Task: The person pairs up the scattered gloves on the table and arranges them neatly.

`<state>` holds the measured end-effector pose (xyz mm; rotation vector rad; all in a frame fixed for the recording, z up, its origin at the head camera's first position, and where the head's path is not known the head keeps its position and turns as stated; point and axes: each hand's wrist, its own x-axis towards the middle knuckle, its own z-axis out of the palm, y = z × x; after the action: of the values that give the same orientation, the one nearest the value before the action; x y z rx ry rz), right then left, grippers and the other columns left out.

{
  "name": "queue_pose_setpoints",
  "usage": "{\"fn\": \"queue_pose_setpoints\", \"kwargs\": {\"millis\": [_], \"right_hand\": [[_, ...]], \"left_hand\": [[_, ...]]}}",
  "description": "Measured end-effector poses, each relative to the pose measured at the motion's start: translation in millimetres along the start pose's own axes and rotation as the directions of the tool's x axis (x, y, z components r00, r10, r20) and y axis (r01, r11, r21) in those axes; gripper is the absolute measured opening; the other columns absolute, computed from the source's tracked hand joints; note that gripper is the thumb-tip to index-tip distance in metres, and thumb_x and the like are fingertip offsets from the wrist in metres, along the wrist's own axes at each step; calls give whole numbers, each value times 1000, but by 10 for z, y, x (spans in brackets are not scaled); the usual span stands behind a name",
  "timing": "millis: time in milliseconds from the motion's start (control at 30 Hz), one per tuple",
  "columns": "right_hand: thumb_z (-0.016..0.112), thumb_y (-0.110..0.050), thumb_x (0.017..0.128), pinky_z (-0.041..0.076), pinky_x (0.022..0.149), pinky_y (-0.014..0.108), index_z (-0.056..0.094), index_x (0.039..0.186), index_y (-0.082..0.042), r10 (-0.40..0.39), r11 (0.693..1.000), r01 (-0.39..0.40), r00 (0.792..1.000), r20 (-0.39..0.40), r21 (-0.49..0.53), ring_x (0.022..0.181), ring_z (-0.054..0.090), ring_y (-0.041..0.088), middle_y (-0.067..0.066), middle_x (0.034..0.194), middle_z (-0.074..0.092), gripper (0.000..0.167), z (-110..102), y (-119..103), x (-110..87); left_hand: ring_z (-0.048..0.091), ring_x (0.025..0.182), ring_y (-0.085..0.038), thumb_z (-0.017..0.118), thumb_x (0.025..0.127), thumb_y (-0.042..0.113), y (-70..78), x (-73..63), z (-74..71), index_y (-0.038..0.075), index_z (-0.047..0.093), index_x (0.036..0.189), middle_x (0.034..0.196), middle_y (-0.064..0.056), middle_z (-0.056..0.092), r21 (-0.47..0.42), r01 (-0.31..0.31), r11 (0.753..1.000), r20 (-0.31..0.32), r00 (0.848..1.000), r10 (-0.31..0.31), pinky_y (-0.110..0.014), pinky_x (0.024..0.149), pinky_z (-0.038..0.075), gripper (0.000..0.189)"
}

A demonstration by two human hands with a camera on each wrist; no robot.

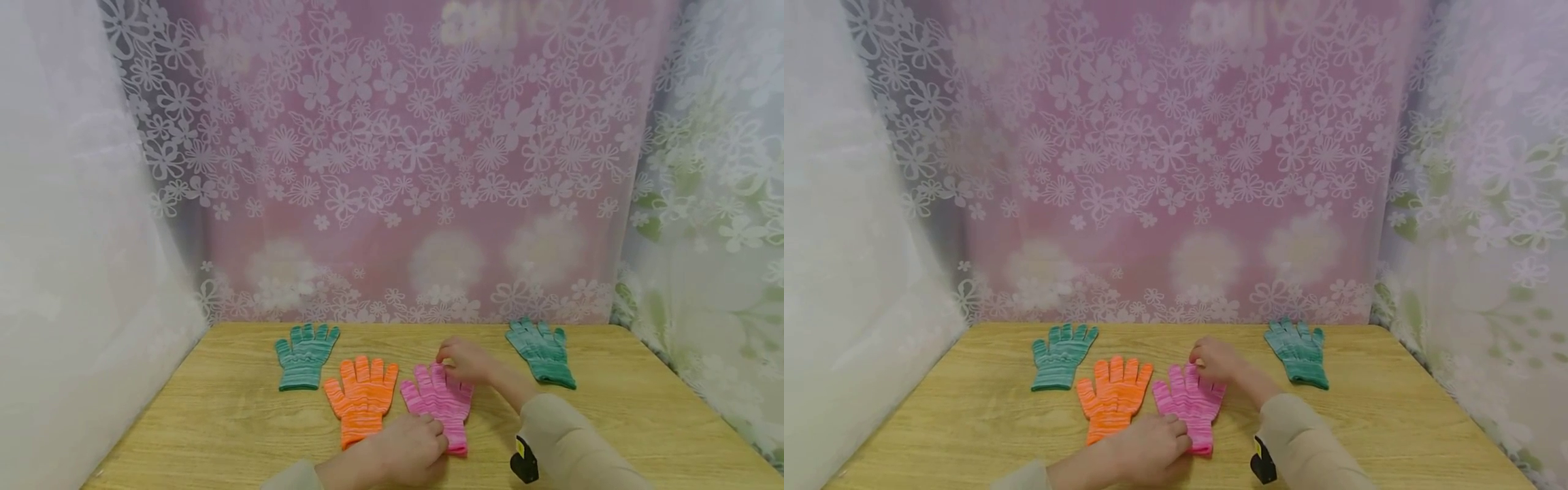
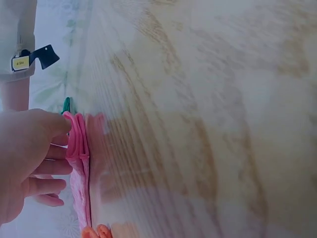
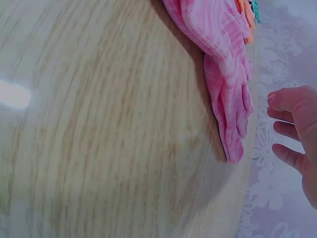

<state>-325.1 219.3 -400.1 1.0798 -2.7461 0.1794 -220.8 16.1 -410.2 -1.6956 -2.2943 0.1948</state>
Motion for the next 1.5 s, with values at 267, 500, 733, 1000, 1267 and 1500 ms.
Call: {"fn": "queue_pose_setpoints", "kwargs": {"millis": [267,500,733,1000,1267,1500], "right_hand": [[66,-9,82,48,72,35,71,89,-6,49,998,-48,998,28,-31,84,58,22,3,86,62,9,-20,15,-53],[67,-10,81,48,69,35,68,81,-6,97,990,-94,995,19,-105,76,59,23,3,78,63,4,57,28,-85],[66,-7,79,44,60,33,62,70,-13,195,974,-192,981,12,-117,67,53,18,-3,69,54,11,152,58,-77],[66,-4,75,44,59,30,58,69,-11,99,989,-106,993,-71,-106,71,53,19,-2,71,54,13,125,69,-63],[67,-5,75,46,62,30,62,66,-13,52,993,-55,998,-27,-109,69,54,17,-5,69,55,13,146,93,-39],[67,-3,77,46,62,31,62,69,-12,94,993,-93,996,-1,-78,67,55,16,-4,69,58,13,181,107,-15]], "left_hand": [[44,58,-3,62,84,31,8,57,50,24,60,67,64,13,47,124,24,992,-61,998,-17,-18,48,28,18],[45,55,-3,66,80,32,24,85,95,25,60,65,62,13,47,132,30,991,-102,995,-16,-18,47,28,17],[45,56,-4,66,81,33,38,90,94,25,60,68,65,12,48,130,34,991,-97,995,-22,-20,46,28,16],[49,64,-4,65,82,34,37,74,107,25,63,76,70,11,50,137,43,990,-86,996,-32,-19,51,31,11],[49,65,-4,63,84,33,4,84,134,25,64,79,71,11,50,114,25,993,-41,999,-20,-18,52,32,10],[48,67,-3,61,87,30,-1,80,108,24,64,81,73,12,50,111,17,994,-17,1000,-15,-17,53,33,9]]}}
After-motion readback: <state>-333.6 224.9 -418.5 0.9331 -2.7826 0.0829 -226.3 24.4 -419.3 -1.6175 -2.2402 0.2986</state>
